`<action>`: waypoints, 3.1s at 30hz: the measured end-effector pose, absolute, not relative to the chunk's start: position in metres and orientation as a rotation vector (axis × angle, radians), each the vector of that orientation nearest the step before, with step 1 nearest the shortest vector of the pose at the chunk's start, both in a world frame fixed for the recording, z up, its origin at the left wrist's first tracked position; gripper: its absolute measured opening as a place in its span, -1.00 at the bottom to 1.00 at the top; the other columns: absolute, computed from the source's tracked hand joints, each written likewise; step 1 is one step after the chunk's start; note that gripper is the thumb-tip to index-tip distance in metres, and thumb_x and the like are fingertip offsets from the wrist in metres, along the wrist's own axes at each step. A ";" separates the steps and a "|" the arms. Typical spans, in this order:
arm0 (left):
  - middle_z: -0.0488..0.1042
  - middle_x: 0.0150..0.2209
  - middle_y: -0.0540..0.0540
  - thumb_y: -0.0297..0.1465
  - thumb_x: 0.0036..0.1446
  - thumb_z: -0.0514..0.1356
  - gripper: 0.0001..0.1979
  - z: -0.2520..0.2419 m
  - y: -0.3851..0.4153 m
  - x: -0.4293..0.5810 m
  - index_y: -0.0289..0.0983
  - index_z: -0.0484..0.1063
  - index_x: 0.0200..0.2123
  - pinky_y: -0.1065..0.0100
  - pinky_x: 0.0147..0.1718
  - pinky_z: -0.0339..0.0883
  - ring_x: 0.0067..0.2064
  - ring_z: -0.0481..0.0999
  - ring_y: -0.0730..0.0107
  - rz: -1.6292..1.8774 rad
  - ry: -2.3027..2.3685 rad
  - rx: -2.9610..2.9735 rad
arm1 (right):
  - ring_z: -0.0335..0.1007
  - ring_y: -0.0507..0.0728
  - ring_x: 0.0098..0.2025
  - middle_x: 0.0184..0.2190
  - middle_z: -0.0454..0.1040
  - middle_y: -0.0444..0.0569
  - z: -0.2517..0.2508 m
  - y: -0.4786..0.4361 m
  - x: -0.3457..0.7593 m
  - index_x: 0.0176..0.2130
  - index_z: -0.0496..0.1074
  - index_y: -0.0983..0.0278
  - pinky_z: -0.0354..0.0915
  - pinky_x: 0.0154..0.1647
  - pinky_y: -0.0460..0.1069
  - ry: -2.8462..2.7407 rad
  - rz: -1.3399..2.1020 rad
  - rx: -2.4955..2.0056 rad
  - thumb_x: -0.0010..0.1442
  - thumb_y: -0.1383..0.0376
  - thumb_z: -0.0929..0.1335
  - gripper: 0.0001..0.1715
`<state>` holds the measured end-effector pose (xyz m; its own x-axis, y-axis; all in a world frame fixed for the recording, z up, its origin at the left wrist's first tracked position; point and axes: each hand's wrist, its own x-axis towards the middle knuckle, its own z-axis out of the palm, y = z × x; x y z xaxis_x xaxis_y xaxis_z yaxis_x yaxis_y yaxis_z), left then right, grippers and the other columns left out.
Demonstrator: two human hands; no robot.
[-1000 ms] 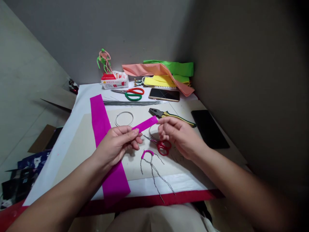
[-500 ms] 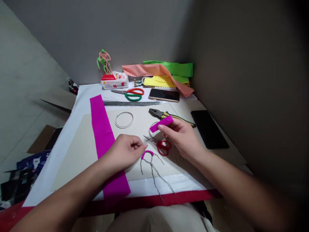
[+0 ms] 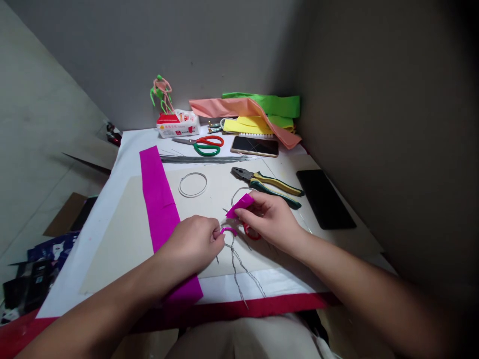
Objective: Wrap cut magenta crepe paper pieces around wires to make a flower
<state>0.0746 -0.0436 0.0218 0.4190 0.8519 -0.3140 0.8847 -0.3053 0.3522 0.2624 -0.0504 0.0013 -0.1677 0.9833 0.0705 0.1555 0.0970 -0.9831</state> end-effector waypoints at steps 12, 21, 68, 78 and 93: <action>0.36 -0.61 0.04 -0.40 0.01 0.08 -0.85 0.032 -0.048 0.075 -0.25 0.39 -0.54 0.41 -0.53 0.06 -0.54 0.29 0.45 0.103 1.391 2.135 | 0.30 -0.01 -0.55 -0.59 0.39 -0.16 -0.005 -0.048 0.266 -0.44 0.38 0.30 0.17 -0.54 -0.11 -1.640 1.244 -1.283 0.08 0.40 0.37 -0.93; 0.30 -0.63 0.08 -0.45 -0.01 0.08 -0.87 0.034 -0.043 0.069 -0.27 0.40 -0.53 0.47 -0.56 0.08 -0.56 0.24 0.52 0.190 1.336 2.116 | 0.28 -0.03 -0.64 -0.64 0.42 -0.16 0.001 -0.045 0.269 -0.43 0.38 0.33 0.20 -0.61 -0.11 -1.350 1.686 -1.166 0.06 0.29 0.43 -0.84; 0.64 -0.36 -0.15 -0.45 0.00 0.26 -0.88 0.019 -0.048 0.087 -0.35 0.57 -0.35 0.36 -0.31 0.45 -0.33 0.60 0.32 0.617 1.195 1.583 | 0.43 -0.03 -0.50 -0.52 0.48 -0.18 0.011 -0.050 0.262 -0.29 0.38 0.32 0.31 -0.42 -0.13 -0.864 1.927 -0.992 -0.11 0.45 0.48 -0.66; 0.62 -0.41 -0.15 -0.43 -0.04 0.29 -0.87 0.015 -0.048 0.085 -0.37 0.55 -0.38 0.36 -0.37 0.44 -0.38 0.57 0.32 0.646 1.247 1.549 | 0.35 -0.05 -0.54 -0.52 0.47 -0.19 0.007 -0.050 0.263 -0.26 0.39 0.31 0.23 -0.50 -0.14 -0.878 1.897 -1.028 -0.14 0.45 0.48 -0.62; 0.64 -0.39 -0.18 -0.41 -0.03 0.28 -0.82 0.020 -0.045 0.083 -0.40 0.58 -0.34 0.39 -0.39 0.40 -0.38 0.58 0.32 0.578 1.248 1.511 | 0.39 -0.04 -0.56 -0.59 0.47 -0.21 0.008 -0.052 0.258 -0.26 0.39 0.31 0.28 -0.49 -0.14 -0.825 1.837 -1.034 -0.16 0.49 0.46 -0.61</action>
<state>0.0826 -0.0450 0.0203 0.3410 0.9090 -0.2398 0.4055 0.0879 0.9099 0.2582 -0.0519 0.0079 -0.2965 0.8974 -0.3269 -0.3521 -0.4209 -0.8360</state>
